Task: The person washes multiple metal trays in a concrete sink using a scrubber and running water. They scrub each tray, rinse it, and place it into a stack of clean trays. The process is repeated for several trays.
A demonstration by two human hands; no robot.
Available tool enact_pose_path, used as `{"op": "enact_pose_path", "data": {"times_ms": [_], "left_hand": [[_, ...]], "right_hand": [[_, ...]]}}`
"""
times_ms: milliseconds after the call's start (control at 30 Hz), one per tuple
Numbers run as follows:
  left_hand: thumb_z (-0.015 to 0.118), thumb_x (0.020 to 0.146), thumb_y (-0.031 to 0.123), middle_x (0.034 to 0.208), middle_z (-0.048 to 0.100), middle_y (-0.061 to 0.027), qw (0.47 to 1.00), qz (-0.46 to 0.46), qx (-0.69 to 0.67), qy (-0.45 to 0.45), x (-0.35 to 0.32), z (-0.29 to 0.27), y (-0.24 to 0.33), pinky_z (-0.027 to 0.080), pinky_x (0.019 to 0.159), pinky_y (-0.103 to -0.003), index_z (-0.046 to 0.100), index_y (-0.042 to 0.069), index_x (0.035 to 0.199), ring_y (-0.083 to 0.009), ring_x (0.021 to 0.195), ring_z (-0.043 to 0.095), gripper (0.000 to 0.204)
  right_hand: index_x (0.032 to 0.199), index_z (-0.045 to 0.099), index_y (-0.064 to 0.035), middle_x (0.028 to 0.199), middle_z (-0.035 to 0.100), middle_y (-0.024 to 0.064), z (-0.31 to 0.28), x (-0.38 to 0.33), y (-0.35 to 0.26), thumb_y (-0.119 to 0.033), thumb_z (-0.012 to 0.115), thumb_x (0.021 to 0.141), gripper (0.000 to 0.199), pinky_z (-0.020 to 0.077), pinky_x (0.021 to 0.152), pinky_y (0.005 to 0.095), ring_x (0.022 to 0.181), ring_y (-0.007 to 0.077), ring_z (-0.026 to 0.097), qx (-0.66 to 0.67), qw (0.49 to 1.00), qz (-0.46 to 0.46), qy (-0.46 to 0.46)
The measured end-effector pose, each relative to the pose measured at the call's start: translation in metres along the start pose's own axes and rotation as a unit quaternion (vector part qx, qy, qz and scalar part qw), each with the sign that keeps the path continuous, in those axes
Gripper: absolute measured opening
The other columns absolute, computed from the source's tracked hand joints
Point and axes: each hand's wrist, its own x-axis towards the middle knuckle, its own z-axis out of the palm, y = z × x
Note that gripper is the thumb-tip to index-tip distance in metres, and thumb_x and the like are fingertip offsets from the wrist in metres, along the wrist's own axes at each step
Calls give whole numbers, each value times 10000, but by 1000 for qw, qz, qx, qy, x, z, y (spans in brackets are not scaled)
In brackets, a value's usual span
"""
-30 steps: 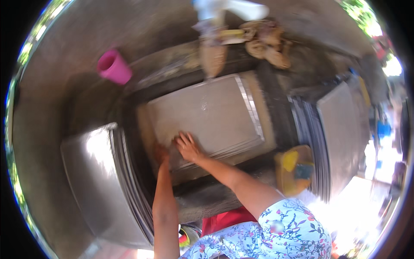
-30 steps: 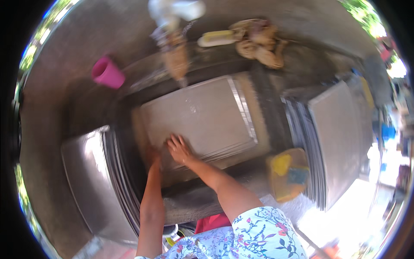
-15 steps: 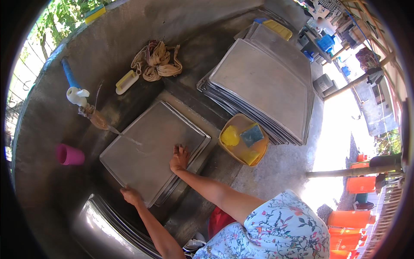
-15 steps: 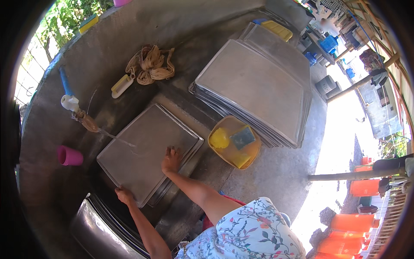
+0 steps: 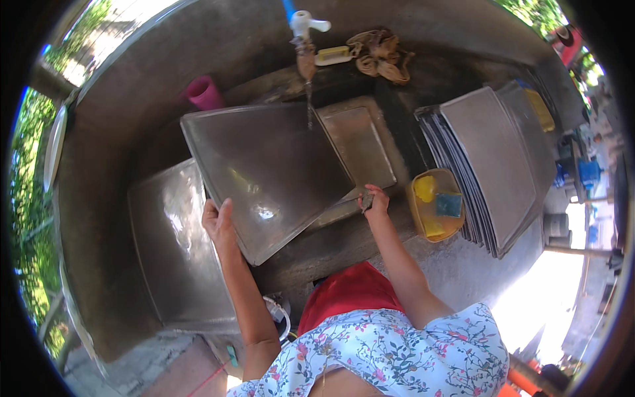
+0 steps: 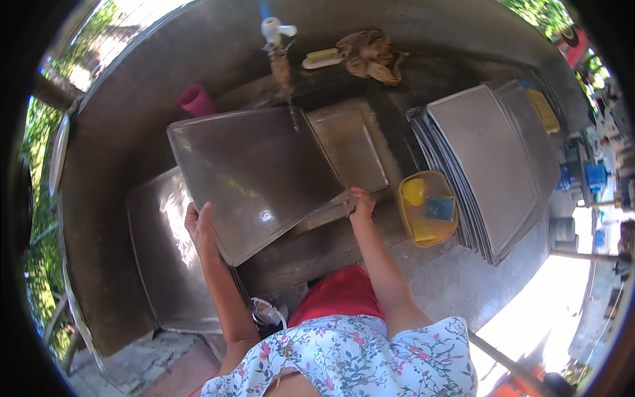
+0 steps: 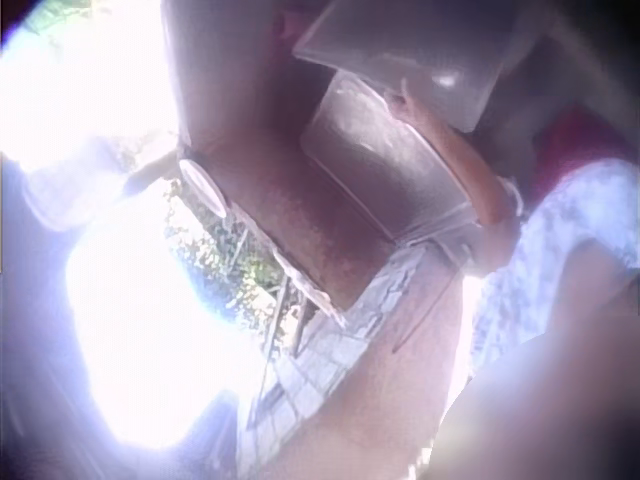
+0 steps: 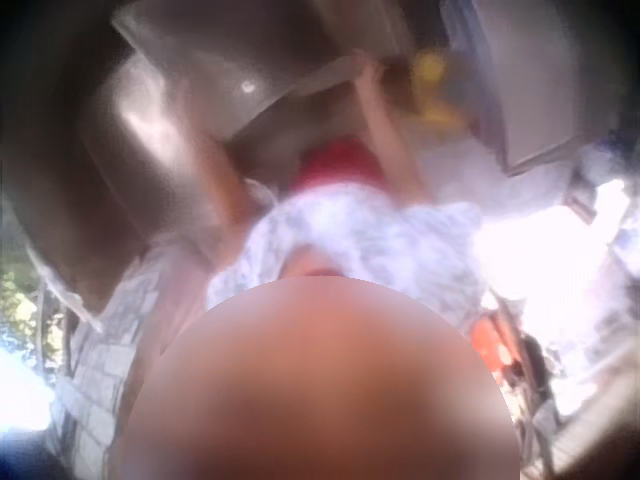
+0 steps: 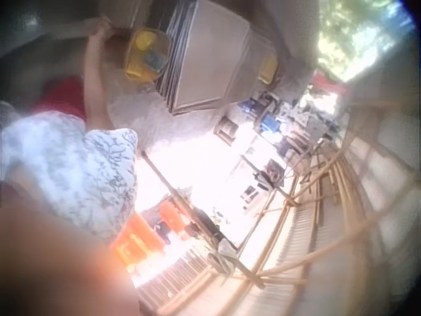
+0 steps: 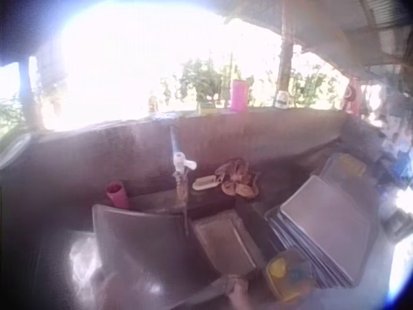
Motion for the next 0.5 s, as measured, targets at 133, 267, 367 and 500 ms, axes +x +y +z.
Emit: {"op": "enact_pose_path", "data": {"times_ms": [133,267,367,500], "left_hand": [[612,807,71,897,608,-50,989,10,-45,139,-61,-92,29,476,731,-259,543,35,971,-131,776,584,181],[609,807,56,1040,582,-91,961,29,-43,271,-115,-164,18,467,831,-304,464,11,1179,-186,906,580,402],[604,795,-5,1160,534,-124,942,59,-88,318,-153,-195,-2,430,901,-330,348,-5,1347,-216,1014,537,609],[634,757,-49,1149,545,-135,905,17,-43,423,-188,-222,-17,420,890,-307,384,-28,1326,-208,1001,532,622]], "right_hand": [[974,581,-141,837,536,24,42,-63,17,-273,602,850,182,472,546,357,692,182,545,-109,986,117,-41],[1041,552,-167,906,548,2,129,-99,52,-271,666,815,274,485,596,365,801,159,559,-99,915,127,-370],[1023,549,-130,855,557,7,204,-123,91,-177,654,793,257,490,595,371,755,156,565,-195,894,68,-398],[955,565,-101,796,566,21,258,-138,136,-123,653,758,217,492,577,391,671,162,565,-374,823,52,-424]]}}
